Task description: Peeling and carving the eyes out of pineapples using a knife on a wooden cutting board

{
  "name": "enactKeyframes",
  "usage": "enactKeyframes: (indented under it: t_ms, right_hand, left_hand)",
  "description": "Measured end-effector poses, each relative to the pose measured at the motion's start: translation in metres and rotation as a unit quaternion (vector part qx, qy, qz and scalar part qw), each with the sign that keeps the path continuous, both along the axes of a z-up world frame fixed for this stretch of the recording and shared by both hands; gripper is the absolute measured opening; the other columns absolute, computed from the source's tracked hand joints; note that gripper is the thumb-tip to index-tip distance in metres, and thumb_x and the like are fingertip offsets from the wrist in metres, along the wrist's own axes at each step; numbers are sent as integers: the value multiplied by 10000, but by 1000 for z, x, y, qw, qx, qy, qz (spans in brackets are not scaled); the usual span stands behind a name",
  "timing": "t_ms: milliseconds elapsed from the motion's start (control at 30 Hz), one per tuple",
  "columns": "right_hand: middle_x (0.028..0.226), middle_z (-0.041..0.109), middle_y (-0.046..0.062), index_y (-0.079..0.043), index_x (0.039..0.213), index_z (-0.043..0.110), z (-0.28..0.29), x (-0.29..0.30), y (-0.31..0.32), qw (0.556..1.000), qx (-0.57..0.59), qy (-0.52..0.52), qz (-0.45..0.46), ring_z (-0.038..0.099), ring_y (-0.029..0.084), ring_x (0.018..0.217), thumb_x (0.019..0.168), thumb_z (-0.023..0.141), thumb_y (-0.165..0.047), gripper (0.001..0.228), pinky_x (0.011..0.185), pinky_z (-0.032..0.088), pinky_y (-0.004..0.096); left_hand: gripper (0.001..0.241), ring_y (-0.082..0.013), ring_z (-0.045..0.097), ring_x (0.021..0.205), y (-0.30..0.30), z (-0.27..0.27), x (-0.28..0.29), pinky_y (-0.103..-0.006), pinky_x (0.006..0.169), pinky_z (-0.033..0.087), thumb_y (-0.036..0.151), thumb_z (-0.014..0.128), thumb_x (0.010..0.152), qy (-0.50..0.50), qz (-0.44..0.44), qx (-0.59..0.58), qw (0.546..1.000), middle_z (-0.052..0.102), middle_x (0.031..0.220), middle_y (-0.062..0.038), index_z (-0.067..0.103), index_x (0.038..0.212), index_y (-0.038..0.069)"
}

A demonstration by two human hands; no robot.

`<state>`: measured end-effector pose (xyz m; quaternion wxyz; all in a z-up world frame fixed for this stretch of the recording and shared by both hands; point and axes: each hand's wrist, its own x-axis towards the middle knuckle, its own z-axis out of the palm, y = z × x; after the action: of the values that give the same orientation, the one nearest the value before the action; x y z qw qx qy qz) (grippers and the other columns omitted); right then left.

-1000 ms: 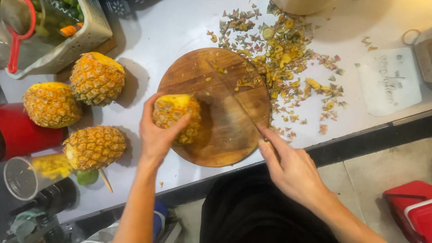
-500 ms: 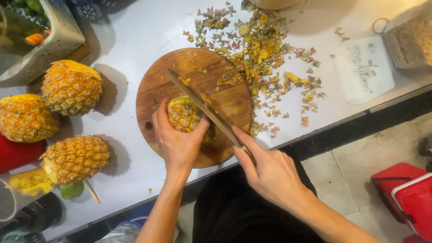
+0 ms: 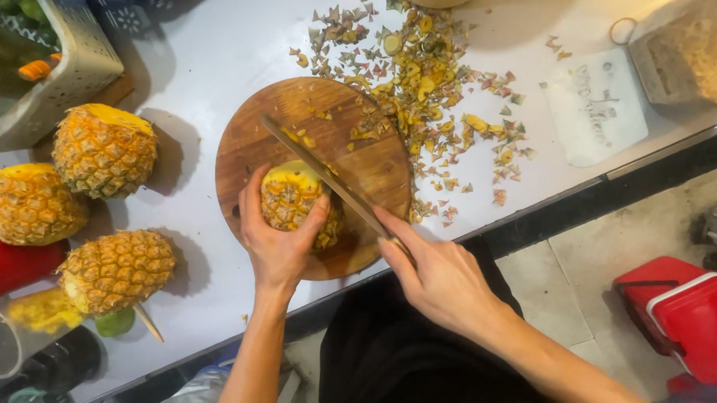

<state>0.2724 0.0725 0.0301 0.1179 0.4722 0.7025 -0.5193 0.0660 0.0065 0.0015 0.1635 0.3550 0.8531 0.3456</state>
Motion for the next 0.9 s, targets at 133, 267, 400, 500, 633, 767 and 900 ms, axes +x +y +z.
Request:
enactKeyframes:
  t_ms: [133, 267, 400, 500, 633, 767, 900]
  right_hand:
    - [864, 773, 199, -440, 1517, 456, 11, 8, 6, 997, -73, -15, -4, 697, 472, 932, 985, 388, -484, 538, 880, 520, 530]
    - [924, 770, 303, -259, 1488, 522, -7, -19, 22, 993, -72, 89, -17, 688, 575, 994, 1025, 369, -433, 518, 909, 522, 652]
    - [1220, 734, 261, -242, 1475, 571, -5, 11, 7, 990, -109, 73, -43, 637, 525, 1180, 1016, 411, -390, 509, 1019, 496, 631]
    - [1494, 634, -48, -318, 1504, 516, -20, 31, -7, 988, -139, 42, -48, 603, 143, 1376, 985, 368, -508, 571, 1156, 391, 278]
    - [1518, 585, -32, -335, 1511, 497, -7, 20, 6, 992, -64, 5, -105, 511, 212, 1429, 971, 367, -528, 588, 1157, 360, 334]
    - [888, 779, 139, -423, 1539, 459, 15, -1, 6, 998, -58, -28, -26, 708, 409, 960, 971, 383, -508, 579, 882, 507, 401]
    - [1055, 779, 135, -465, 1551, 402, 16, -2, 2, 999, -26, -42, -7, 675, 488, 969, 963, 356, -551, 596, 877, 517, 508]
  left_hand:
    - [757, -286, 582, 1199, -4, -5, -18, -436, 1030, 453, 359, 878, 713, -109, 8, 9, 994, 591, 1259, -123, 580, 1376, 150]
    - [817, -381, 555, 1288, -7, 4, -23, -551, 1114, 398, 360, 909, 706, -138, -35, 19, 990, 583, 1325, -174, 575, 1414, 126]
    - [746, -264, 545, 1294, -6, -5, -35, -483, 1135, 403, 411, 848, 755, -215, 25, 50, 975, 597, 1328, -117, 587, 1416, 184]
    - [852, -300, 669, 1172, -15, 0, -65, -435, 940, 603, 367, 785, 640, -385, 88, 16, 919, 648, 1290, -159, 538, 1427, 153]
    - [812, -275, 645, 1173, -11, 25, -79, -389, 899, 571, 416, 734, 710, -345, 33, -12, 938, 618, 1315, -154, 468, 1449, 207]
    - [725, -119, 627, 1048, 2, 15, -39, -250, 943, 514, 291, 900, 655, -123, 36, -53, 990, 659, 1188, 5, 572, 1294, 190]
    - [914, -179, 632, 1174, 14, 8, -6, -327, 1030, 492, 415, 864, 579, -118, 53, -93, 987, 666, 1303, -41, 531, 1390, 158]
